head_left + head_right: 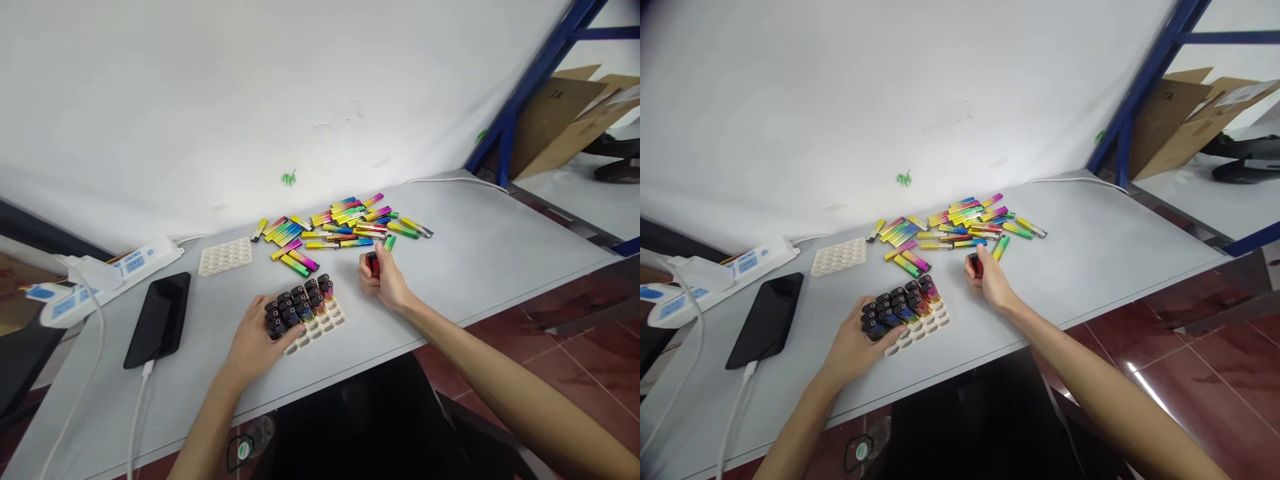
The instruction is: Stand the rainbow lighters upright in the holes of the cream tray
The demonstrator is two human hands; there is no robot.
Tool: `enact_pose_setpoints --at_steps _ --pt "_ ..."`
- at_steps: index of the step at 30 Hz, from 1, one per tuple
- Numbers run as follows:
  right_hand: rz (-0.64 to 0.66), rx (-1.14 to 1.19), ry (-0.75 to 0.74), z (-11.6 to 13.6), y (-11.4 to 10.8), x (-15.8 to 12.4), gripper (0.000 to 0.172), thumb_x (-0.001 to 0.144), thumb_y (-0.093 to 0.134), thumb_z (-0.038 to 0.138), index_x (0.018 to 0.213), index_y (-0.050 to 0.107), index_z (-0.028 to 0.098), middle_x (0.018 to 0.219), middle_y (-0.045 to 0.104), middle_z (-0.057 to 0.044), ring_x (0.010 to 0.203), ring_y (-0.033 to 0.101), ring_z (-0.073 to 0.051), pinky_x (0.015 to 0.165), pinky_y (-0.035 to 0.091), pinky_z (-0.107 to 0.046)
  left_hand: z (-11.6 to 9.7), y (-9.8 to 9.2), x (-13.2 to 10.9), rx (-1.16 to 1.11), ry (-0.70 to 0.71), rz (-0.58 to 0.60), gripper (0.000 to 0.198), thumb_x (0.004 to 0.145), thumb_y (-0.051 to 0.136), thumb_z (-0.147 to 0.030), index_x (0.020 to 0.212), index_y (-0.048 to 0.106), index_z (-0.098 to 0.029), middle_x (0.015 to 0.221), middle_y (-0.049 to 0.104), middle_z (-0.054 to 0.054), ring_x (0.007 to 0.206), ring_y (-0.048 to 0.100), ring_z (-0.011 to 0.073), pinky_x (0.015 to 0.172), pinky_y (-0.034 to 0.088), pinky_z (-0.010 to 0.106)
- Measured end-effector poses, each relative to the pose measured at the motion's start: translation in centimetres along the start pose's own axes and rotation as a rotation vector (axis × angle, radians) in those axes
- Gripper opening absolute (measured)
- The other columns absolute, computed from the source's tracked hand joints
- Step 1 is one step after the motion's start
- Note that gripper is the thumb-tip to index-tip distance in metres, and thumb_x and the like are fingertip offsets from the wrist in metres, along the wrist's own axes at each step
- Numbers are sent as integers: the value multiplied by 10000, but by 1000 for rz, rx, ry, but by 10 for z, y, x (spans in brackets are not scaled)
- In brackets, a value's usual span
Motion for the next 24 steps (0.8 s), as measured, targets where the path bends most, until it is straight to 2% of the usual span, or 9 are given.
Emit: enact_pose_setpoints --at_steps 7,13,15,17,20,22,24 --pt "-16 -27 -10 -4 -7 0 473 885 377 587 576 375 229 449 205 78 397 122 -84 401 131 -225 0 0 -1 -8 5 0 333 830 655 -465 1056 593 -229 1001 630 53 1044 580 263 874 514 404" --pt "-55 -63 -21 -2 -4 0 517 883 340 653 599 412 227 458 207 79 401 130 -86 412 137 -239 1 1 -1 -10 -11 4 328 825 657 -466 1046 605 -229 1011 634 47 1056 578 259 879 509 392" --pt "-42 -124 -70 1 0 -1 526 889 319 661 669 490 215 496 282 65 405 190 -91 420 172 -248 1 1 -1 -11 -9 1 320 826 655 -465 1039 608 -230 1010 636 47 1055 581 257 878 510 389" --pt "-42 -238 -118 5 3 -5 474 907 348 615 780 551 205 566 398 42 434 311 -104 446 259 -260 2 1 -1 -11 -8 -9 323 820 664 -462 1037 606 -229 1004 636 50 1048 585 258 873 513 391" --pt "-54 -423 -178 12 10 -17 299 912 499 497 887 566 206 689 541 17 600 503 -136 606 405 -278 2 0 -2 -12 -18 -19 338 808 679 -459 1039 598 -226 992 635 49 1021 597 258 852 523 392" --pt "-48 -517 -227 18 16 -27 237 892 588 443 893 584 206 765 591 1 736 555 -154 734 431 -297 3 0 -1 -12 -24 -17 345 804 683 -462 1037 592 -224 994 633 48 1009 603 256 848 527 391" --pt "-37 -560 -269 23 23 -37 212 877 633 416 889 620 204 819 614 -14 792 561 -163 790 431 -313 2 0 -1 -11 -25 -13 354 808 679 -470 1043 586 -223 1006 628 49 1009 603 254 860 525 393"
Point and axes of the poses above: each hand's wrist, its own x-axis towards the middle knuckle, its own y-axis out of the palm, z = x × y, the point moved 7 cm from there along x, towards the middle knuckle
